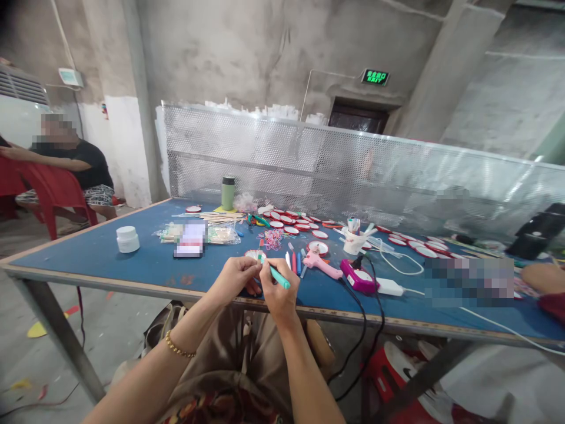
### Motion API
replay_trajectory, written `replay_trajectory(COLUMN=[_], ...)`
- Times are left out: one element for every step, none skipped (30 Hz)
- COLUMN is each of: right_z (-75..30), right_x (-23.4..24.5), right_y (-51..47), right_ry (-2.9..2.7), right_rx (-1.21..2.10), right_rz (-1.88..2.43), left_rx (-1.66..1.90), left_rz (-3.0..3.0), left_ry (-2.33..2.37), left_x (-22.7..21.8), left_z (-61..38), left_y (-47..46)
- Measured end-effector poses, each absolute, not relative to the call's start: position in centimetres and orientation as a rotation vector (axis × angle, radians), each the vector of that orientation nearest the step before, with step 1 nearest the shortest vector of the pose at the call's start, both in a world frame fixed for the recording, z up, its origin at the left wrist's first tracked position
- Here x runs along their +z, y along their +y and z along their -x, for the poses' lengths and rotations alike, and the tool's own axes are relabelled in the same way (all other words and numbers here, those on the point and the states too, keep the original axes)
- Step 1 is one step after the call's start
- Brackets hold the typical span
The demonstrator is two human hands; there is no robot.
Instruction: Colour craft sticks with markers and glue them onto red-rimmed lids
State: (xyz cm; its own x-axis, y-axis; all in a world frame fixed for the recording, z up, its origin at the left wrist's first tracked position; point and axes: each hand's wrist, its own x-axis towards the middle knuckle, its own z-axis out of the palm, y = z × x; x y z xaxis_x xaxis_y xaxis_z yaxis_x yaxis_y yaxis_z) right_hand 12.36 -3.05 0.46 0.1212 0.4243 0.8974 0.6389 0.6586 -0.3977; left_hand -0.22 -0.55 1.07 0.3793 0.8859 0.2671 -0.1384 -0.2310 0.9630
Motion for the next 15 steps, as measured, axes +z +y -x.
replay_trajectory(right_z=[-12.37,-12.38,-12.40,-12.41,-12.43,-12.45,-12.46,-12.47,-12.47,-12.46,-12.45,-12.44,-12.42,-12.41,-12.41], right_x=[0.47,0.48,0.48,0.47,0.45,0.41,0.38,0.34,0.31,0.29,0.29,0.30,0.33,0.35,0.38], right_y=[-3.04,-3.03,-3.03,-3.03,-3.03,-3.02,-3.00,-2.97,-2.95,-2.93,-2.92,-2.92,-2.94,-2.96,-2.99], right_ry=[-1.507,-1.508,-1.510,-1.512,-1.514,-1.515,-1.516,-1.516,-1.516,-1.515,-1.514,-1.512,-1.509,-1.505,-1.502], right_rx=[-0.198,-0.201,-0.203,-0.205,-0.207,-0.209,-0.211,-0.213,-0.215,-0.218,-0.220,-0.222,-0.225,-0.228,-0.232], right_rz=[0.927,0.927,0.928,0.929,0.929,0.928,0.927,0.926,0.926,0.926,0.926,0.928,0.930,0.933,0.937], left_rx=[1.117,1.117,1.117,1.117,1.119,1.120,1.122,1.123,1.124,1.125,1.125,1.124,1.123,1.122,1.120], left_rz=[-1.491,-1.493,-1.495,-1.497,-1.498,-1.499,-1.500,-1.501,-1.501,-1.501,-1.502,-1.503,-1.504,-1.505,-1.505], left_ry=[0.707,0.708,0.709,0.709,0.710,0.710,0.710,0.710,0.710,0.711,0.713,0.715,0.718,0.721,0.724], left_x=[1.07,1.05,1.04,1.03,1.02,1.01,1.01,1.01,1.00,0.99,0.98,0.96,0.94,0.92,0.90], left_z=[0.21,0.21,0.21,0.21,0.21,0.20,0.20,0.19,0.18,0.17,0.16,0.15,0.15,0.14,0.14], left_y=[-0.57,-0.58,-0.58,-0.59,-0.59,-0.58,-0.58,-0.57,-0.57,-0.56,-0.55,-0.53,-0.51,-0.49,-0.47])
